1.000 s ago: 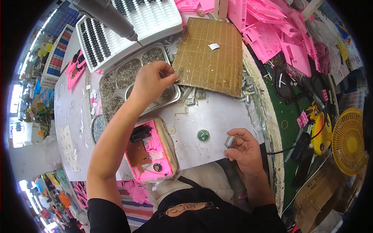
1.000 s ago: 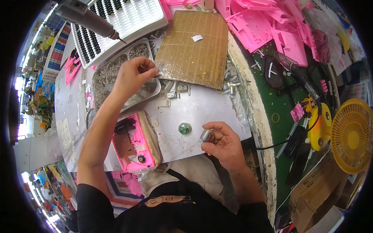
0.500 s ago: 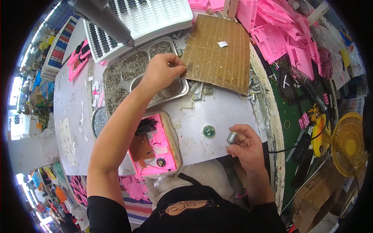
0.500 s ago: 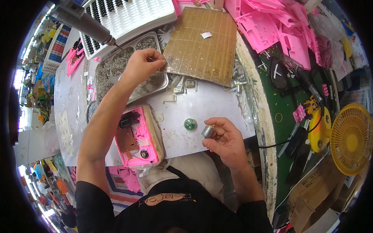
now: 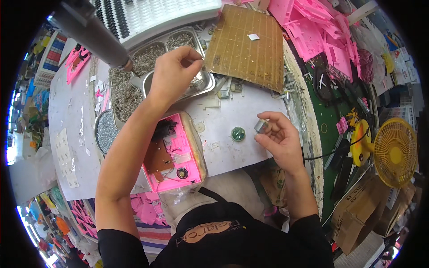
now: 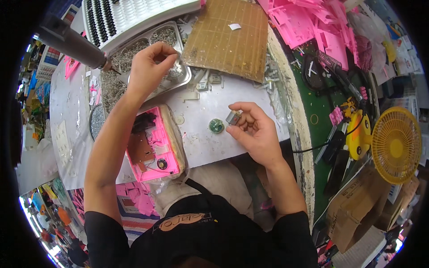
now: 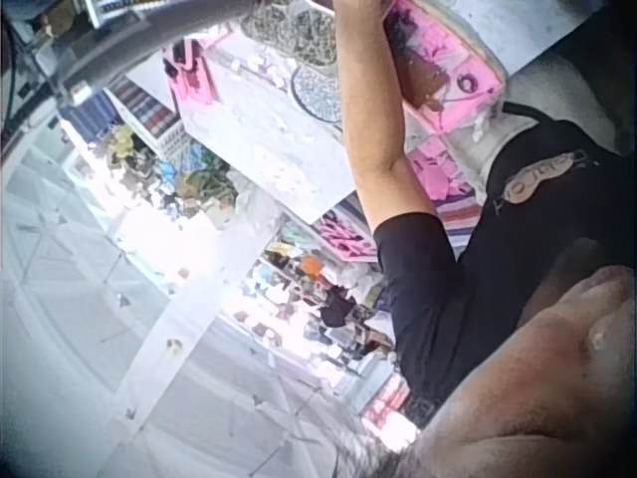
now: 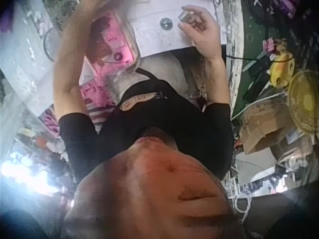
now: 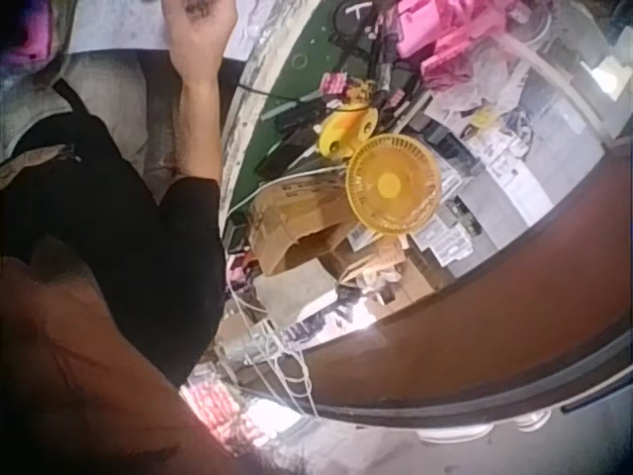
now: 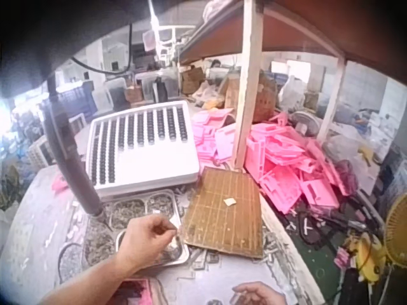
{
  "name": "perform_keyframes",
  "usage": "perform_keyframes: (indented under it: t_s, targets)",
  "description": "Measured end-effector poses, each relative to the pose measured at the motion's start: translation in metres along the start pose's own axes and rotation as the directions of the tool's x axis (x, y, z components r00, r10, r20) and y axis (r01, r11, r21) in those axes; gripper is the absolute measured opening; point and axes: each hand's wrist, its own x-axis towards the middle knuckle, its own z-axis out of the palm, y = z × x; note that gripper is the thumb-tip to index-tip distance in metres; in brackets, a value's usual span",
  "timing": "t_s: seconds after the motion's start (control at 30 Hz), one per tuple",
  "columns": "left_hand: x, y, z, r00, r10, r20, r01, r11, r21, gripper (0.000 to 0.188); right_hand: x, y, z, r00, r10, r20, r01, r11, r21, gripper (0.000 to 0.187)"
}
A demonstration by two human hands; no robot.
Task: Assembling and soldering electronic components into a pink plastic toy housing.
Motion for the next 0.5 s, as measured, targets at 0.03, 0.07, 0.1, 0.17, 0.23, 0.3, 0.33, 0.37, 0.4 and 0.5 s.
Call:
perform_keyframes:
  t_s: [0.03,0.07,0.1,0.17,0.23,0.3,0.33,0.37,0.4,0.5]
  targets:
    - [-0.002,0.0,-0.002,0.997,-0.07,0.035,0.073,0.993,-0.092,0.011,-0.001,-0.001,0.0,1.0,0.001,0.001,-0.001,1.0,-0.023,0.044]
    - [-0.004,0.001,-0.005,0.988,-0.136,0.076,0.147,0.972,-0.181,0.012,-0.002,-0.002,-0.001,1.0,0.002,0.003,-0.001,0.999,-0.045,0.044]
    - [-0.01,0.003,-0.007,0.984,-0.141,0.107,0.165,0.951,-0.262,0.013,-0.003,-0.001,-0.001,1.0,0.007,0.008,-0.006,0.997,-0.076,0.044]
    - [-0.026,0.01,-0.014,0.975,-0.145,0.17,0.204,0.887,-0.415,0.015,-0.003,0.0,0.0,1.0,0.017,0.017,-0.014,0.99,-0.139,0.043]
    - [-0.044,0.017,-0.02,0.969,-0.136,0.205,0.22,0.855,-0.471,0.015,-0.003,0.001,-0.002,0.999,0.027,0.033,-0.021,0.986,-0.166,0.042]
    - [-0.062,0.026,-0.024,0.963,-0.151,0.225,0.253,0.798,-0.547,0.016,-0.002,0.002,-0.001,0.999,0.023,0.046,-0.014,0.982,-0.187,0.042]
    - [-0.069,0.031,-0.027,0.964,-0.146,0.221,0.246,0.804,-0.541,0.013,-0.002,0.002,0.0,0.999,0.013,0.05,-0.004,0.981,-0.193,0.041]
    - [-0.076,0.033,-0.029,0.962,-0.166,0.215,0.261,0.783,-0.565,0.012,-0.001,0.002,0.001,0.999,0.004,0.053,0.007,0.98,-0.199,0.041]
    - [-0.084,0.036,-0.029,0.959,-0.185,0.213,0.277,0.757,-0.591,0.012,-0.001,0.001,0.0,0.998,0.008,0.055,0.005,0.973,-0.231,0.041]
    - [-0.111,0.045,-0.036,0.969,-0.186,0.16,0.245,0.723,-0.646,0.009,0.004,-0.003,-0.002,0.996,0.003,0.087,0.028,0.936,-0.35,0.039]
